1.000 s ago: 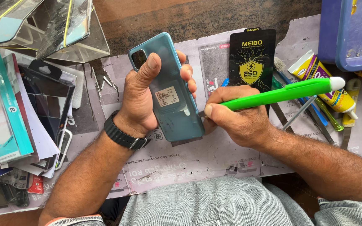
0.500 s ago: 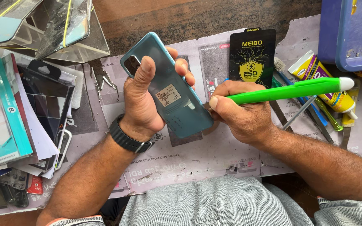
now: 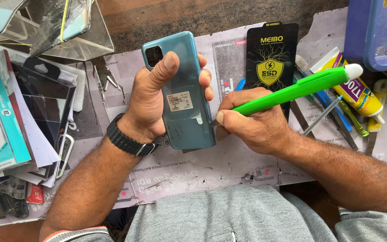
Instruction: The person uses a blade and a thin card to pry open the casing of a mobile phone and then inserts a small tool into the charging port.
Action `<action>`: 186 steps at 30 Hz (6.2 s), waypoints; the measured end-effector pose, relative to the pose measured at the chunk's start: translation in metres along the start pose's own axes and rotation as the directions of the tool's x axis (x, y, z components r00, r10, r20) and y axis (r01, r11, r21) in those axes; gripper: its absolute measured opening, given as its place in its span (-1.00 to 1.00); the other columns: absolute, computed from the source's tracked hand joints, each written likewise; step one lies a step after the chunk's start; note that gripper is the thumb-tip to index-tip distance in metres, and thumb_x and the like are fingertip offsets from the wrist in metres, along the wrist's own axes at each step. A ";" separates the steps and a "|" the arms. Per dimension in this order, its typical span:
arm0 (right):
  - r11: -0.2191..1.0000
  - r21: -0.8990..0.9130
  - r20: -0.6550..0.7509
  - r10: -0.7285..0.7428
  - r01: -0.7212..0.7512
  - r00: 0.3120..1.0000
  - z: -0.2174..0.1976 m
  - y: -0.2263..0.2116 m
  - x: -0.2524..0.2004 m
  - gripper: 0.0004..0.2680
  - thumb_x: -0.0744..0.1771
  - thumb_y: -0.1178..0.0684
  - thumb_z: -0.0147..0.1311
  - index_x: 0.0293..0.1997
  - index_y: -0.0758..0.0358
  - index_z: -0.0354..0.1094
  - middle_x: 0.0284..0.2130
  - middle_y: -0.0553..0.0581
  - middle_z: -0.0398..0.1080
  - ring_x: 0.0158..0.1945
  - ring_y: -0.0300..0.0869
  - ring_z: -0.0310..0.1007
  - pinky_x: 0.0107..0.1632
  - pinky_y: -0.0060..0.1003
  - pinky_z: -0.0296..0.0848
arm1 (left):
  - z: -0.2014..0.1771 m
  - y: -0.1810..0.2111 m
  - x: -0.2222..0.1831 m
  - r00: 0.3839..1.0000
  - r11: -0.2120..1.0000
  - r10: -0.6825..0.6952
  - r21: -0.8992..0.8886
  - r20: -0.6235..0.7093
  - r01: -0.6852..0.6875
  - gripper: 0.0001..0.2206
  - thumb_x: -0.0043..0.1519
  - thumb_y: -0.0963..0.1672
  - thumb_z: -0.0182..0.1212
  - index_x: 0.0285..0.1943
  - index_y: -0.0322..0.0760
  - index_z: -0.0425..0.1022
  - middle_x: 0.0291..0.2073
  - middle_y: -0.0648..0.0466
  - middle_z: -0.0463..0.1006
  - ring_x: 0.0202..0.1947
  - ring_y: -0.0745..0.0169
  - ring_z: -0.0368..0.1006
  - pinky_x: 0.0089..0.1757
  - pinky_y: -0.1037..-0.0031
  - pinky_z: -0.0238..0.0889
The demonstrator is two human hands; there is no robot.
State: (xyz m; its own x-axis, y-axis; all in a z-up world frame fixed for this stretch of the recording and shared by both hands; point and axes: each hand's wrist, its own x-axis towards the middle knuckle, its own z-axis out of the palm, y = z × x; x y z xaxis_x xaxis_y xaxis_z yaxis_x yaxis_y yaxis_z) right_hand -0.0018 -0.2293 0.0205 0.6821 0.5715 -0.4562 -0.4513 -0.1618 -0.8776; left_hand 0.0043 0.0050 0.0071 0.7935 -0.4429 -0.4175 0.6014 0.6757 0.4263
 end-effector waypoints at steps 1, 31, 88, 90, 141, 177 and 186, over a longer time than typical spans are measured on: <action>1.000 0.019 -0.014 -0.015 0.015 1.000 0.000 0.001 -0.001 -0.86 0.31 0.15 0.02 -0.41 0.38 0.46 -0.57 0.07 0.52 -0.49 -0.31 0.51 -0.39 -0.39 0.54 | 0.000 -0.001 0.000 1.000 1.000 0.009 -0.006 -0.002 -0.009 -0.44 0.30 0.08 0.35 0.20 -0.49 0.40 -0.13 -0.14 0.57 -0.12 -0.01 0.59 -0.14 0.21 0.59; 0.987 -0.160 0.061 -0.022 0.031 0.998 -0.003 0.000 0.003 -0.87 0.28 0.13 0.07 -0.49 0.31 0.44 -0.64 0.03 0.42 -0.57 -0.33 0.35 -0.49 -0.38 0.36 | -0.004 -0.001 -0.001 0.997 0.997 -0.076 -0.014 0.035 0.077 -0.46 0.32 0.06 0.31 0.23 -0.52 0.40 -0.14 -0.17 0.58 -0.12 -0.02 0.60 -0.12 0.16 0.59; 0.901 -0.062 -0.378 -0.419 0.429 0.826 0.026 0.012 -0.063 -0.77 0.45 0.30 0.11 0.25 0.44 0.23 -0.01 0.19 0.50 0.01 -0.28 0.52 0.14 -0.42 0.51 | -0.034 -0.002 -0.006 0.953 0.950 0.301 -0.105 0.044 -0.295 -0.23 0.23 0.31 0.20 0.13 -0.46 0.37 -0.17 -0.17 0.56 -0.18 -0.08 0.57 -0.07 0.17 0.52; 0.909 -0.034 -0.385 -0.395 0.415 0.834 0.026 0.014 -0.060 -0.72 0.44 0.29 0.08 0.32 0.46 0.20 0.03 0.21 0.49 0.06 -0.26 0.51 0.18 -0.39 0.50 | -0.033 -0.002 -0.006 0.956 0.952 0.293 -0.103 0.024 -0.289 -0.23 0.21 0.30 0.19 0.13 -0.46 0.37 -0.17 -0.17 0.56 -0.18 -0.08 0.57 -0.07 0.17 0.52; 0.963 0.005 -0.273 -0.259 0.271 0.926 0.028 -0.001 -0.001 -0.88 0.40 0.19 0.15 0.03 0.34 0.43 -0.16 0.07 0.54 -0.12 -0.32 0.52 -0.06 -0.40 0.56 | -0.014 0.007 0.000 0.978 0.973 0.188 -0.123 -0.086 -0.197 -0.56 0.32 0.00 0.28 0.22 -0.40 0.38 -0.10 -0.12 0.58 -0.08 0.01 0.59 0.01 0.11 0.56; 0.956 -0.032 -0.348 -0.285 0.293 0.893 0.005 -0.011 -0.026 -0.87 0.40 0.19 0.20 0.05 0.36 0.45 -0.13 0.09 0.55 -0.11 -0.28 0.55 -0.01 -0.37 0.59 | -0.009 -0.006 0.001 0.981 0.975 0.159 -0.141 -0.113 -0.174 -0.57 0.34 0.03 0.25 0.20 -0.38 0.41 -0.09 -0.10 0.58 -0.07 0.04 0.59 -0.01 0.20 0.55; 0.966 -0.036 -0.297 -0.255 0.257 0.920 0.013 -0.006 -0.030 -0.87 0.42 0.20 0.14 0.06 0.38 0.43 -0.12 0.14 0.55 -0.08 -0.27 0.57 -0.01 -0.36 0.61 | -0.010 -0.006 -0.001 0.972 0.978 0.174 -0.092 -0.155 -0.190 -0.55 0.32 0.06 0.24 0.20 -0.34 0.41 -0.10 -0.08 0.59 -0.08 0.05 0.60 -0.01 0.21 0.56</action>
State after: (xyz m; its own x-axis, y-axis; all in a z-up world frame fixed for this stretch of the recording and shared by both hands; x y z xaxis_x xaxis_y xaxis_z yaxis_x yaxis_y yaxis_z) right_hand -0.0269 -0.2356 0.0417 0.9137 0.3285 -0.2394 -0.2403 -0.0384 -0.9699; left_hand -0.0014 0.0069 -0.0030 0.8620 -0.2219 -0.4558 0.4289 0.7985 0.4224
